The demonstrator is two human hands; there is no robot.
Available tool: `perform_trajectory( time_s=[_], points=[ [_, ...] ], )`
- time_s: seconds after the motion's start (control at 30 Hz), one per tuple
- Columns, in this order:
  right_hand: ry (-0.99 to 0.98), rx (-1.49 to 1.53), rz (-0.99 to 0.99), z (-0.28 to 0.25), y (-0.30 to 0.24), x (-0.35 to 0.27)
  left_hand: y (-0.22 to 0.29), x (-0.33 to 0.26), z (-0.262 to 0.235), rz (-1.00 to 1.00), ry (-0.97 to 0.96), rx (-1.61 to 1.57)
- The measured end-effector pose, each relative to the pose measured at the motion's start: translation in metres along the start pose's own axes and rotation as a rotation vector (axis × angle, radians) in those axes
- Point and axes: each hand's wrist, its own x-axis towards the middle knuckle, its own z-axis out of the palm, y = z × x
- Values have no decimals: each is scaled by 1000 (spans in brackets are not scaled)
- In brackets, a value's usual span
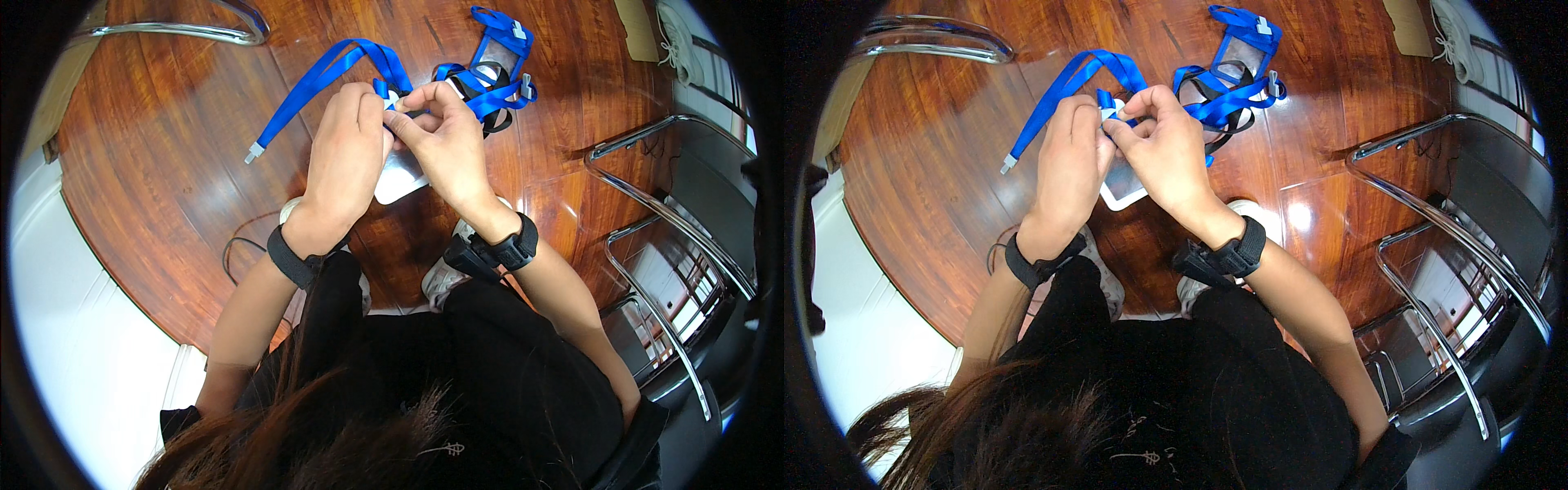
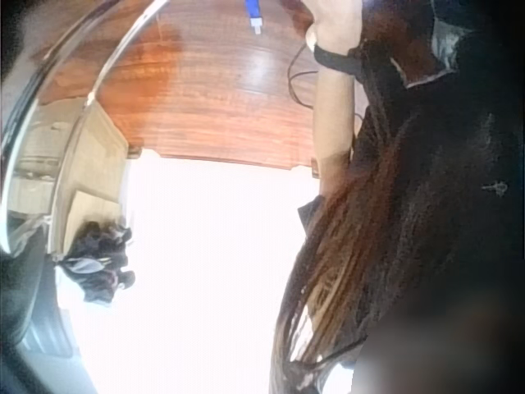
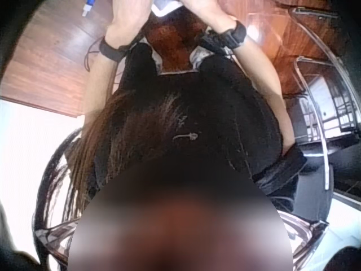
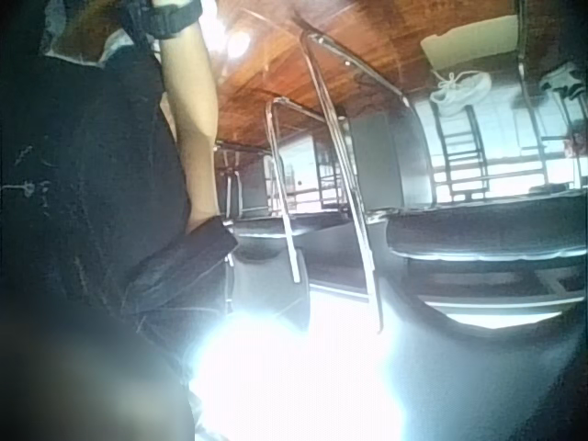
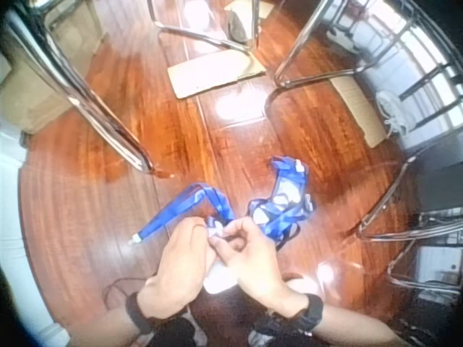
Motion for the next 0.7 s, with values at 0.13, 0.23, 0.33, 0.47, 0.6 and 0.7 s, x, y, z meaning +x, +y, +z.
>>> perform_trajectory(
  time_s=[0.13, 0.23, 0.33, 0.47, 0.6, 0.7],
  points=[
    [18, -225, -114, 0, -2, 0, 2, -3, 4, -75, 60, -38],
    [33, -358, -249, 2, -1, -2, 3, -4, 5, -88, 93, -49],
    [45, -392, -378, 5, 3, -3, 2, -5, 2, -130, 74, -79],
    [5, -465, -452, 5, 7, -1, -4, -2, -6, -231, -100, -236],
    [14, -440, -458, 5, 7, 0, -2, -1, -9, -270, -42, -297],
    [18, -351, -353, 2, 5, 2, 1, -1, -8, -342, -28, -389]
  ],
)
